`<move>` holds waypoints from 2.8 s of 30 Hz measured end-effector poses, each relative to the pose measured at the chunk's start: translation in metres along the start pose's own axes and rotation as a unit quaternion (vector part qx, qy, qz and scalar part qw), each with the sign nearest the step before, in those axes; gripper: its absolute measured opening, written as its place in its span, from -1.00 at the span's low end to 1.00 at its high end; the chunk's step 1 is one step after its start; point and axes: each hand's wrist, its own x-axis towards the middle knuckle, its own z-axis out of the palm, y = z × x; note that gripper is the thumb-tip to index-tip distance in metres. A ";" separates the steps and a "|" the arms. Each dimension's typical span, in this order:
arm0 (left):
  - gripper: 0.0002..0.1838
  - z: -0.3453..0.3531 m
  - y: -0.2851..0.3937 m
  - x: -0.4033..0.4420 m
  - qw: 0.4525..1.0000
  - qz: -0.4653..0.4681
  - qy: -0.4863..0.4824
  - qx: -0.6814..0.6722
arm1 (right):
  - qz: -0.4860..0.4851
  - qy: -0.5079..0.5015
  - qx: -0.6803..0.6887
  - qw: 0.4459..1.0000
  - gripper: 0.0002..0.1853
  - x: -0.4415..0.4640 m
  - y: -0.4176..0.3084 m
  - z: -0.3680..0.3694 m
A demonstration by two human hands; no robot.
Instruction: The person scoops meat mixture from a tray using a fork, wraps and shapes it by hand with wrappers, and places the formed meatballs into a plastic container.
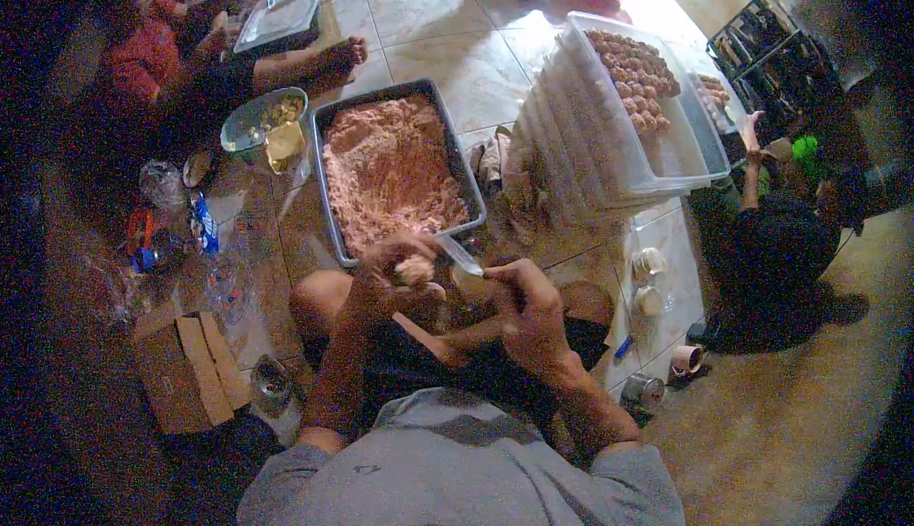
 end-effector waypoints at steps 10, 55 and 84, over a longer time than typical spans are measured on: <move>-0.69 -0.006 -0.007 -0.015 0.996 -0.015 0.000 0.088 | 0.013 0.002 -0.016 1.000 -0.89 0.001 0.010 0.014; -0.77 0.000 -0.030 -0.024 0.989 -0.132 0.064 -0.007 | -0.051 -0.133 -0.024 0.989 -0.88 0.080 0.012 0.005; -0.46 0.000 -0.011 -0.006 0.988 0.005 0.014 0.156 | -0.145 -0.080 -0.128 0.978 -0.87 0.028 -0.030 -0.013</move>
